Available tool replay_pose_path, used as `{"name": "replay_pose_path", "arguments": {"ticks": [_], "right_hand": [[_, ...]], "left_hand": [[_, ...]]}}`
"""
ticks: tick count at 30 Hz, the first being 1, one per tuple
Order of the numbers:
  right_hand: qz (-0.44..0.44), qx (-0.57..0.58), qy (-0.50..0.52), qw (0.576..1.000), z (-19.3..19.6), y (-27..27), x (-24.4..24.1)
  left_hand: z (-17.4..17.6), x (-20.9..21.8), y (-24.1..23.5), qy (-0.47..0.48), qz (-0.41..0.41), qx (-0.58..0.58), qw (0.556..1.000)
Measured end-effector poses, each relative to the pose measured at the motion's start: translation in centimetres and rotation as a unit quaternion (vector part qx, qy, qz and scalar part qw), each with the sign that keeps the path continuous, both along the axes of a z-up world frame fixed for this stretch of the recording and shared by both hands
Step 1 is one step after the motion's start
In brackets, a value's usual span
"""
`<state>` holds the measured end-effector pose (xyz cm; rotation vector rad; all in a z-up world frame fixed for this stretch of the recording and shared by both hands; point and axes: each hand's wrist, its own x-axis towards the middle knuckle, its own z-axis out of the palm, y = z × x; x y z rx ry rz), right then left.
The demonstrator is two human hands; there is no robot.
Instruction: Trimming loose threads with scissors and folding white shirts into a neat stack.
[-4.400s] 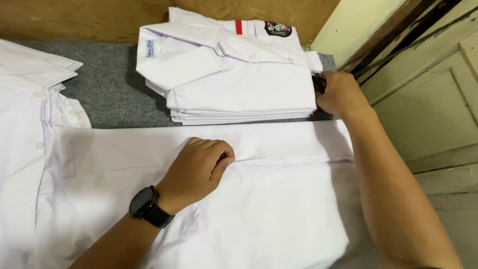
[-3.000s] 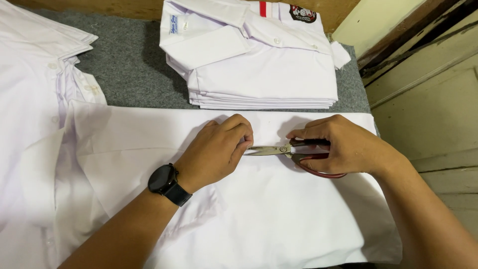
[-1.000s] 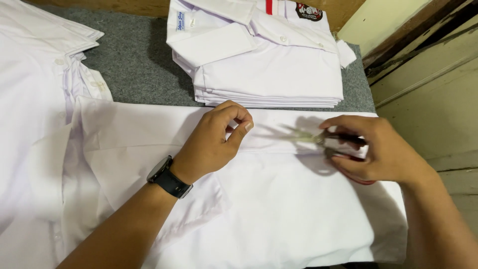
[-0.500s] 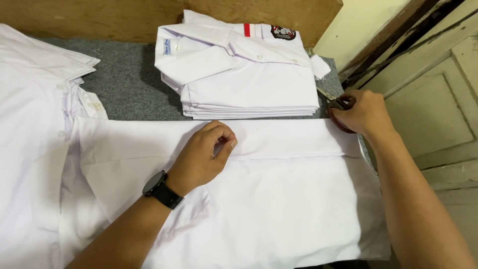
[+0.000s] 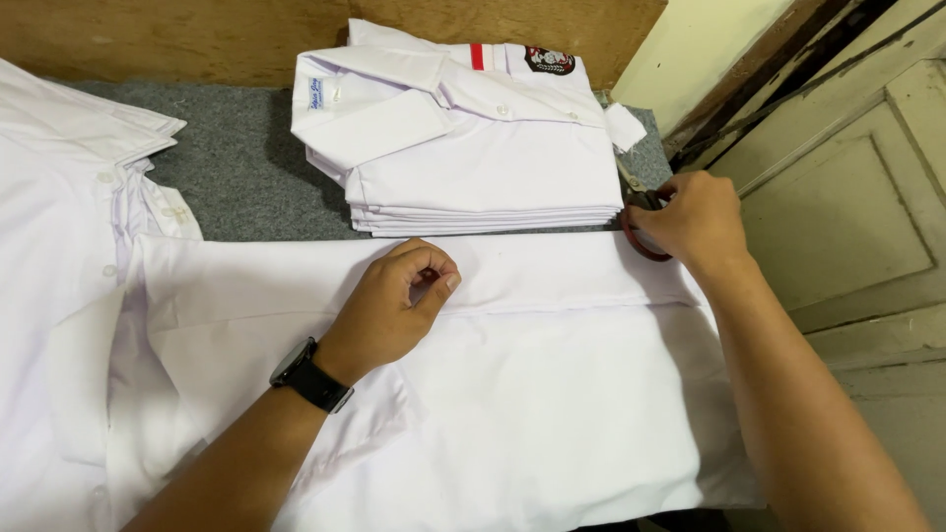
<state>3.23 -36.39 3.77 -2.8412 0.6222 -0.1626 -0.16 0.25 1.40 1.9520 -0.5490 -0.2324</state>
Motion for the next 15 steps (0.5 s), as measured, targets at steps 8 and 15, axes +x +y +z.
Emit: {"name": "replay_pose_path", "arguments": {"ticks": [8, 15], "right_hand": [[0.101, -0.023, -0.026, 0.994, 2.0, 5.9, -3.2], [0.222, 0.433, 0.006, 0.874, 0.1, 17.8, -7.6]], "left_hand": [[0.0, 0.0, 0.1, 0.002, 0.005, -0.02, 1.0], [-0.3, -0.1, 0.0, -0.028, 0.01, -0.055, 0.998]]}}
